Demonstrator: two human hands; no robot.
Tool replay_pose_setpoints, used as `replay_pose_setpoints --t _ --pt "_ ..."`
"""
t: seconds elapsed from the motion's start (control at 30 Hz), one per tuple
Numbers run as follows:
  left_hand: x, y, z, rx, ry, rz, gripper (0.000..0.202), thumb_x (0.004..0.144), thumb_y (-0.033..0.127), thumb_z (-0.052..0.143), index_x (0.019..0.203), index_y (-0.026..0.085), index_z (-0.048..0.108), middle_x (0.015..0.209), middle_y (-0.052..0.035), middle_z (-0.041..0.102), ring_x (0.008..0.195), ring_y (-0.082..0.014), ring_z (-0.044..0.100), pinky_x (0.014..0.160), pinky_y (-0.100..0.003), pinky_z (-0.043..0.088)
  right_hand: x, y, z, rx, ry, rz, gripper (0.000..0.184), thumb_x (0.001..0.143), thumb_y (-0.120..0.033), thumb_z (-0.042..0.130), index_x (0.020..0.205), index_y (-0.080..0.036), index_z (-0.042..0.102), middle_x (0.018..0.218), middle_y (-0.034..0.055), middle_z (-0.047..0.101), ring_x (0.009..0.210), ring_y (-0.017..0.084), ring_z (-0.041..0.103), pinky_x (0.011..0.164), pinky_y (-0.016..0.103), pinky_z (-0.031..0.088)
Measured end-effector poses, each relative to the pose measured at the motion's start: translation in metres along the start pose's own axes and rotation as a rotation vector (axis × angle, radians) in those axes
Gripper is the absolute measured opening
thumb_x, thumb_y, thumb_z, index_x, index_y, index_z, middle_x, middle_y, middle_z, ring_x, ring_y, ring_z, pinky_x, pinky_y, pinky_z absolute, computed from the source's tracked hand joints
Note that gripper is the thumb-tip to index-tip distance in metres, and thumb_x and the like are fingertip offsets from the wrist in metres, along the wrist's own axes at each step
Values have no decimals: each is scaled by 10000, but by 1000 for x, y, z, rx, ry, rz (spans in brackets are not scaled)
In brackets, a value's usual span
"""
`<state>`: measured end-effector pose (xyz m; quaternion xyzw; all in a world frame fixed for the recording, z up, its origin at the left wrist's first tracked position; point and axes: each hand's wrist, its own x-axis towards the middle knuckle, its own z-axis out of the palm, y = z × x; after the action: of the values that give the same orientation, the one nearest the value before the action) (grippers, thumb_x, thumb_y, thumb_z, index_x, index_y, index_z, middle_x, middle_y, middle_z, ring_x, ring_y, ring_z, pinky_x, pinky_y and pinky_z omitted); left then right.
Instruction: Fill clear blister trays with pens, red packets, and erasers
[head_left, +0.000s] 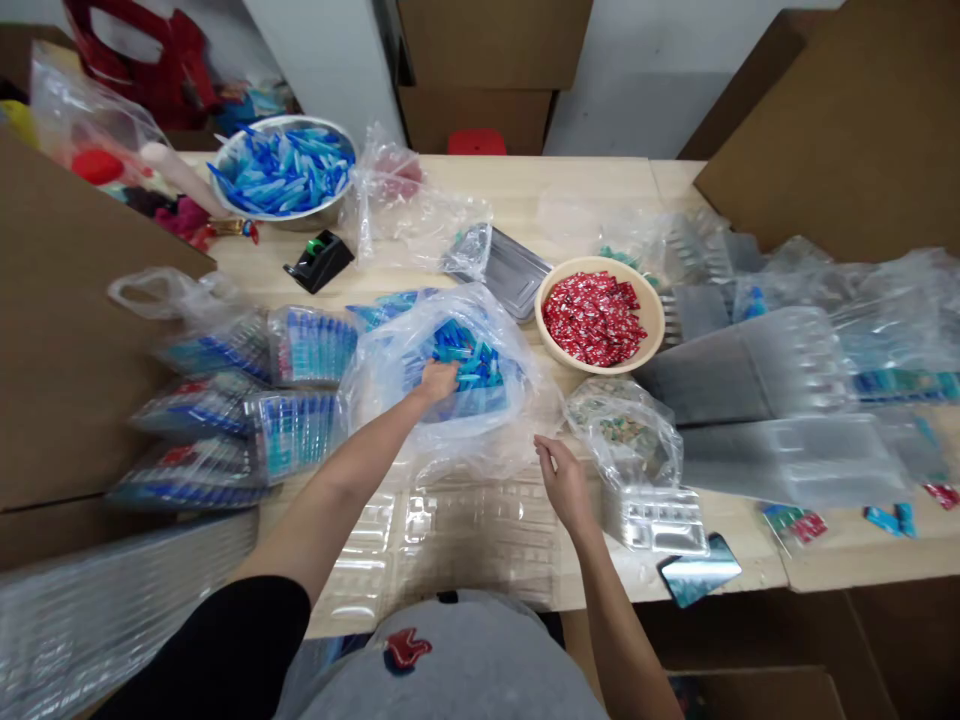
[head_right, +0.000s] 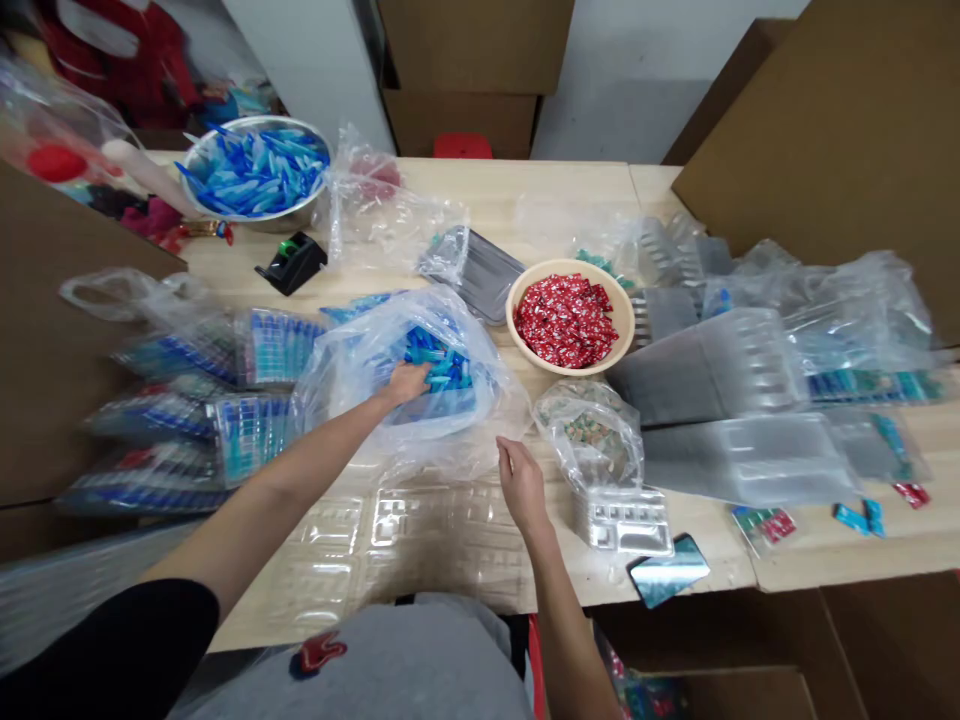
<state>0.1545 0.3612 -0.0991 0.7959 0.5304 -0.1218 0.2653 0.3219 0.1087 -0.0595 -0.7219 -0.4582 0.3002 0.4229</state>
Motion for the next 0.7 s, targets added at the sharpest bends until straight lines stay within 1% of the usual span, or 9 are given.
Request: replay_pose_setpoints --t 0.1,0.2,0.27,0.37,0.43,0.5,0.57,0.63,0.7 --pt "2 1 -21 -215 30 -43 266 895 309 620 1088 126 629 1081 -84 673 1023 -216 640 946 -451 493 -7 -4 -4 50 27 42 277 877 -342 483 981 -210 704 1006 106 736 946 235 689 878 407 544" --pt "-4 10 -44 -495 99 -42 225 858 257 631 1028 112 654 1017 -80 717 992 -229 666 930 -378 502 -9 -10 -6 128 49 74 261 855 -352 512 965 -219 707 987 101 736 942 238 689 891 416 536" --pt "-16 17 -57 -701 133 -32 231 834 261 638 1003 106 656 1021 -91 728 1011 -242 667 915 -341 512 -9 -14 -5 197 61 95 261 839 -376 540 954 -213 709 970 103 735 928 241 693 897 425 533" --pt "-45 26 -69 -1005 130 -21 311 830 324 646 1053 108 628 1060 -115 724 1011 -245 678 877 -356 547 -5 -22 5 325 73 142 324 822 -456 575 958 -190 702 938 112 733 850 238 707 858 430 552" --pt "-67 31 -73 -1172 106 -27 346 837 358 646 1083 118 612 1071 -123 722 1003 -250 688 854 -380 567 1 -31 17 424 83 181 413 832 -529 549 995 -174 681 965 124 727 847 231 712 838 419 563" --pt "-89 37 -74 -1286 84 -38 331 849 361 636 1076 123 612 1070 -126 724 1014 -255 689 847 -391 577 9 -44 31 512 92 210 515 860 -600 468 1067 -163 646 1047 144 711 915 227 707 842 405 566" --pt "-109 46 -71 -1396 50 -46 296 856 336 635 1067 130 615 1069 -118 727 1040 -256 683 851 -390 581 18 -61 44 619 89 244 581 890 -633 376 1170 -172 591 1162 153 675 1012 221 686 847 384 566" --pt "-127 57 -64 -1553 12 -57 270 845 292 655 1069 145 617 1058 -97 733 1062 -254 676 865 -388 580 25 -81 53 768 67 297 580 913 -626 326 1259 -206 527 1258 134 634 1079 212 661 834 362 568" --pt "-142 68 -57 -1718 -1 -77 270 825 237 676 1077 161 618 1046 -75 739 1086 -247 666 900 -384 567 29 -99 57 897 41 347 537 912 -606 351 1270 -239 510 1303 101 613 1095 206 650 822 349 568"
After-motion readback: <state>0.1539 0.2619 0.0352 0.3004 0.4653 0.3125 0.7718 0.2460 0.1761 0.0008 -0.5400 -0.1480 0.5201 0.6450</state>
